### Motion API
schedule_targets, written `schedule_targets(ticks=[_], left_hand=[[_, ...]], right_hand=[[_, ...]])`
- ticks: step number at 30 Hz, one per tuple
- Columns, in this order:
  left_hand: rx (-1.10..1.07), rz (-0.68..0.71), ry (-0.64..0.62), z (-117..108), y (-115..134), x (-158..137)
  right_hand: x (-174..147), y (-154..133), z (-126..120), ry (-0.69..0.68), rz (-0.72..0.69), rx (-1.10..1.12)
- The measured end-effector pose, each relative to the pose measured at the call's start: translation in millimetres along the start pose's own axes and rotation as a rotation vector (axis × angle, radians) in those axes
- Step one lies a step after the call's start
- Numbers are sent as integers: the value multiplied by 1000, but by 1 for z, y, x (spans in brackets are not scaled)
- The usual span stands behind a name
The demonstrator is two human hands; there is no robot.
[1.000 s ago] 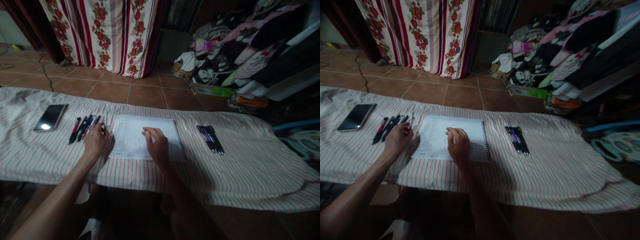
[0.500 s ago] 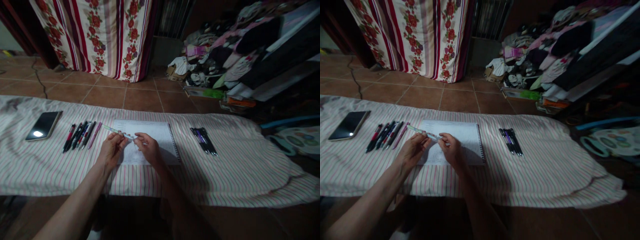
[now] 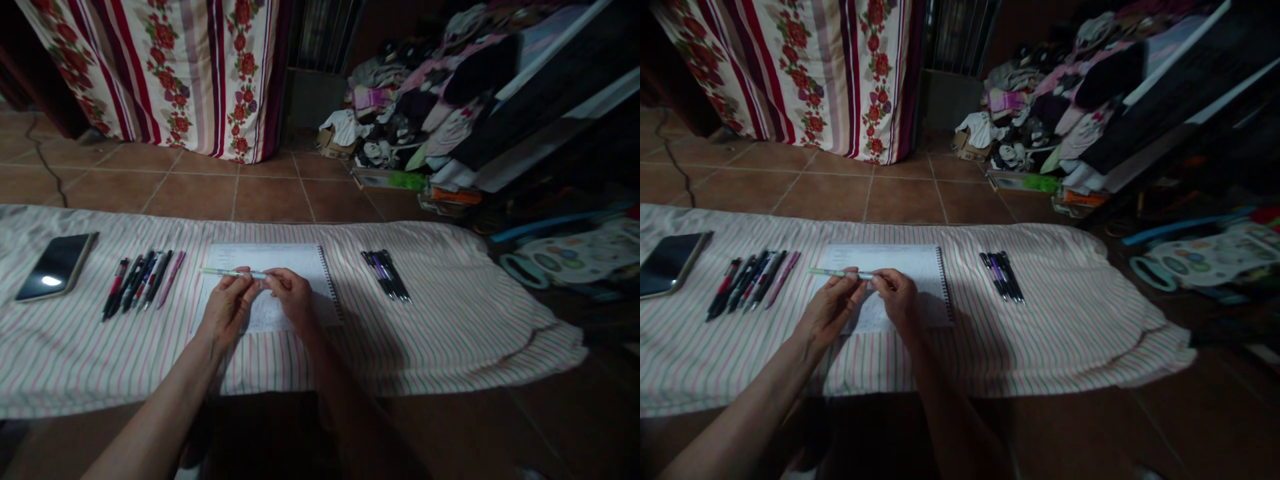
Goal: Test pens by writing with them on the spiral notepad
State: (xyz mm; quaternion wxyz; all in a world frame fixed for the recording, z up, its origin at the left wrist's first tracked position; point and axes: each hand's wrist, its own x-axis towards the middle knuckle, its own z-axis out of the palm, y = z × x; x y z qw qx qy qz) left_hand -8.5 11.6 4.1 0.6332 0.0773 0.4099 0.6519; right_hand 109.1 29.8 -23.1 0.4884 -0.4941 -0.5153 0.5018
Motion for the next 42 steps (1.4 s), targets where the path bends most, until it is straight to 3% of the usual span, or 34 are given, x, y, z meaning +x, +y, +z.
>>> schedule_targets(ticks=[11, 18, 23, 26, 34, 42], left_hand=[[38, 38, -112, 2, -15, -4], [101, 48, -143, 5, -19, -4], [148, 48, -184, 7, -23, -4], [192, 69, -182, 8, -25, -4], [168, 92, -26, 13, -30, -8], [18, 64, 66, 20, -26, -9]], right_hand=[[-1, 5, -12, 97, 50, 69], [-6, -13, -14, 60, 248, 210], [-5, -19, -20, 49, 307, 194], [-4, -19, -23, 80, 290, 163], [-1, -15, -19, 164, 222, 137], [2, -6, -12, 201, 11, 59]])
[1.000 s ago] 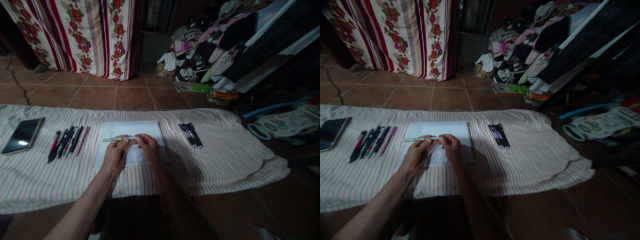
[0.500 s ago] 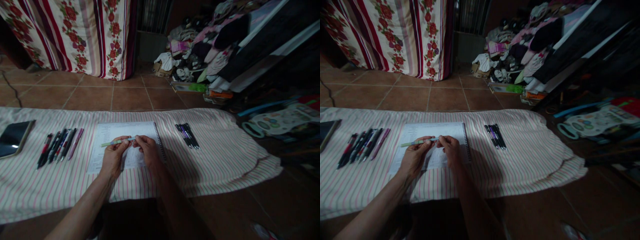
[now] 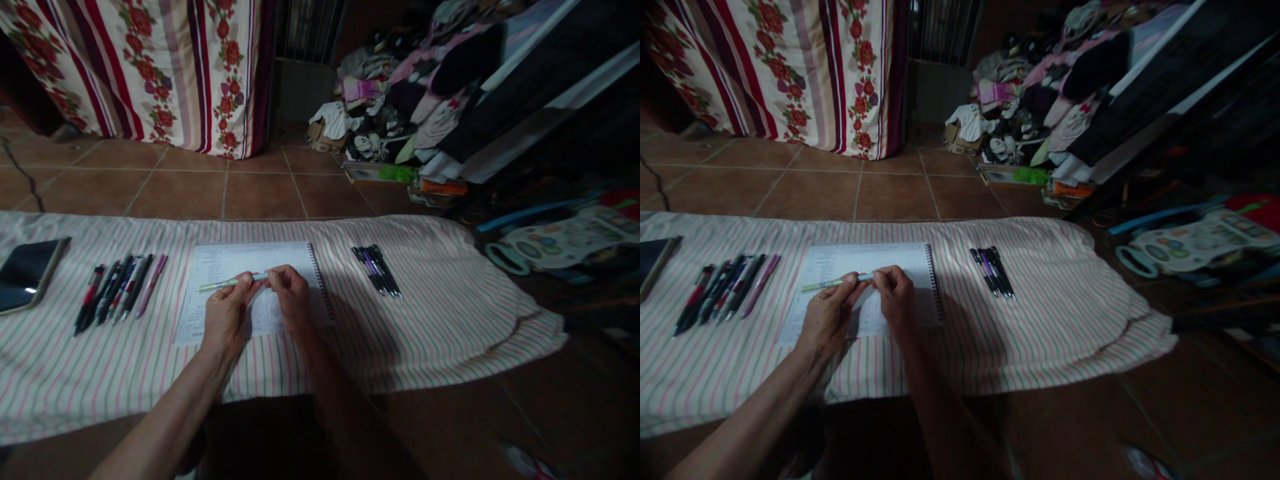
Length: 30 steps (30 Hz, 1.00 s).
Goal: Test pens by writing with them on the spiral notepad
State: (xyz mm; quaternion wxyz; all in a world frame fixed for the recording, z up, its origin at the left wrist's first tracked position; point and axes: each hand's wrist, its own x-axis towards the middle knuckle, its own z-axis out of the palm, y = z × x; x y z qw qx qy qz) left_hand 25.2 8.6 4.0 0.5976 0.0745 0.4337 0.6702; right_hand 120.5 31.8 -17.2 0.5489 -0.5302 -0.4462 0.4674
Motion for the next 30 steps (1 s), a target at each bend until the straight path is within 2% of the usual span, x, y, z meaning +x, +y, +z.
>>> schedule_targets(ticks=[3, 7, 13, 19, 24, 30], left_hand=[[-38, 5, 1, -1, 1, 2], [-27, 25, -40, -4, 3, 5], [7, 45, -85, -8, 5, 8], [103, 56, -118, -11, 1, 5], [131, 38, -88, -10, -1, 2], [36, 1, -34, -6, -1, 2]], right_hand=[[2, 2, 2, -43, -25, 56], [1, -2, 3, -112, 91, 116], [-4, -10, 2, -123, 221, 116], [1, -9, -2, -98, 169, -42], [2, -8, -3, -86, 164, -16], [1, -7, -3, -108, 134, 37]])
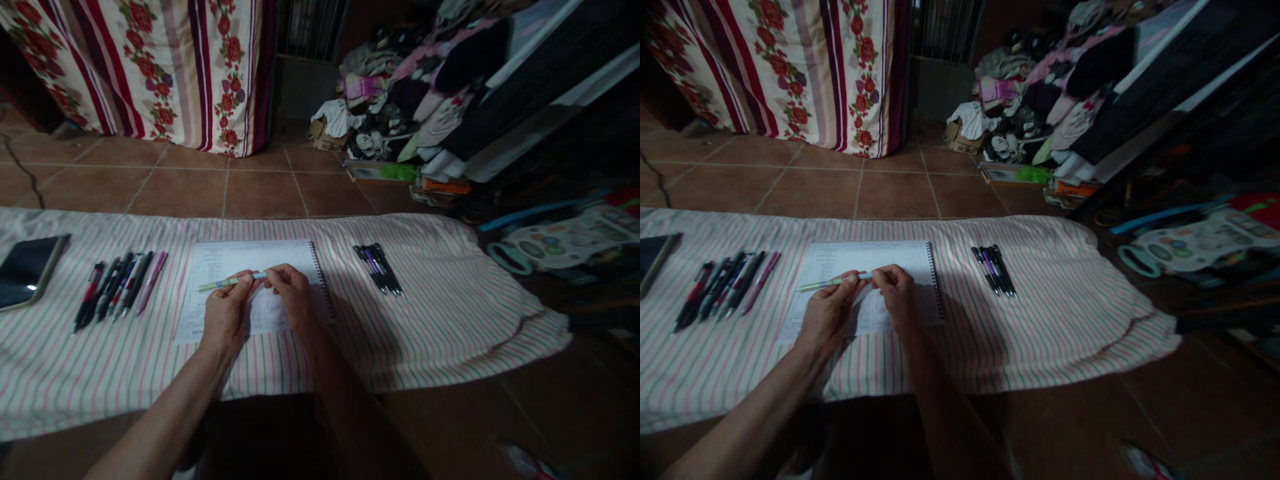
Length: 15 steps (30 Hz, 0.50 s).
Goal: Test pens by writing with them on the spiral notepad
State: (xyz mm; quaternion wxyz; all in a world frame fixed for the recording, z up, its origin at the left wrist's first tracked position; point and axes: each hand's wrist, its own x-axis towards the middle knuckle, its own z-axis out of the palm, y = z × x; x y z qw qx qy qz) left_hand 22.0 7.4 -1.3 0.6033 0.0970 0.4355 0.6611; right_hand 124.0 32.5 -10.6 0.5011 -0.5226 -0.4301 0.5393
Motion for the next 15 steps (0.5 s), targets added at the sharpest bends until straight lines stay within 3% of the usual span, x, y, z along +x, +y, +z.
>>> schedule_targets(ticks=[11, 15], left_hand=[[-64, -1, -2, -2, 3, 2], [-45, 27, -17, -3, 4, 2]], right_hand=[[2, 4, 2, -18, -64, 18], [0, 0, 3, -56, 33, 60]])
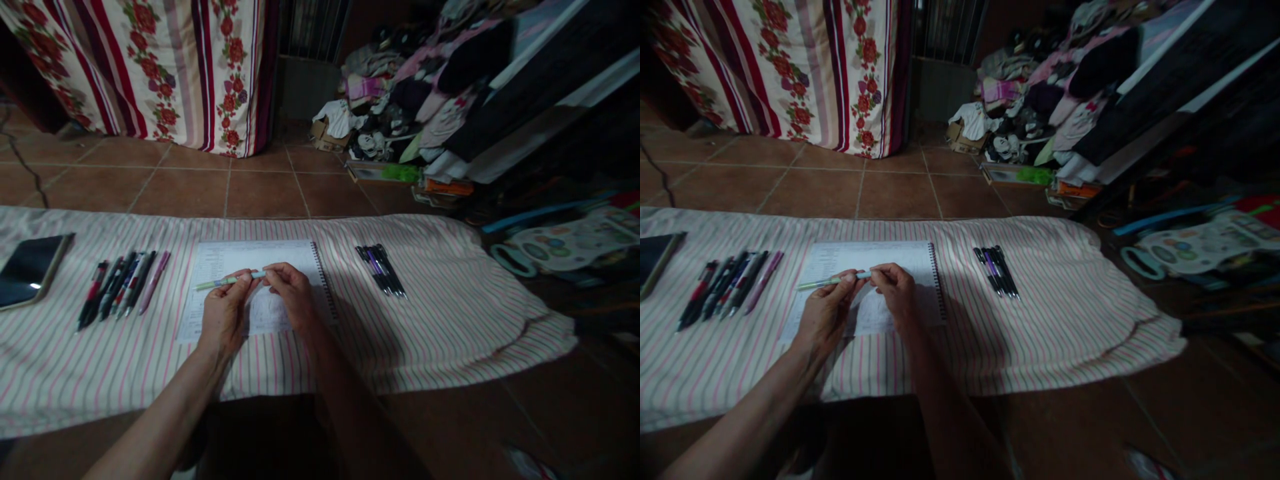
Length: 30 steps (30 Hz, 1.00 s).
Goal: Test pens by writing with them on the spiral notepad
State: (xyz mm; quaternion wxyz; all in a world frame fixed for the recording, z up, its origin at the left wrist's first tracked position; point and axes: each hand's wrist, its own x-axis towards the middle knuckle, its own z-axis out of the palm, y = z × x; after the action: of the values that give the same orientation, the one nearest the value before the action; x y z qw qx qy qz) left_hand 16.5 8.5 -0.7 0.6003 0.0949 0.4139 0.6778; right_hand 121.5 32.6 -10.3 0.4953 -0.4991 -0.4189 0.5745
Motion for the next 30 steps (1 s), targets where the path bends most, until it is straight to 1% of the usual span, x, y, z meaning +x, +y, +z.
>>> schedule_targets(ticks=[3, 5, 8, 11, 17, 22, 26, 30], left_hand=[[56, 33, -23, -3, 0, 1], [97, 49, -38, -5, 0, 1], [134, 54, -52, -6, -1, 0], [155, 47, -59, -5, -1, -1], [155, 44, -55, -3, -3, -2], [79, 15, -15, -1, -3, -2], [24, 6, -14, 0, -2, -1], [-10, 16, -14, -1, -1, 0]], right_hand=[[-3, -4, 0, -21, 94, 22], [-3, -5, 0, -1, 113, -30], [-2, -3, -3, 20, 71, -138], [0, -2, -6, -7, 15, -174], [0, -2, -8, -2, -11, -141], [0, -1, -6, -23, -47, -66], [0, -2, -4, -41, -82, -35], [1, -1, -3, -42, -71, -11]])
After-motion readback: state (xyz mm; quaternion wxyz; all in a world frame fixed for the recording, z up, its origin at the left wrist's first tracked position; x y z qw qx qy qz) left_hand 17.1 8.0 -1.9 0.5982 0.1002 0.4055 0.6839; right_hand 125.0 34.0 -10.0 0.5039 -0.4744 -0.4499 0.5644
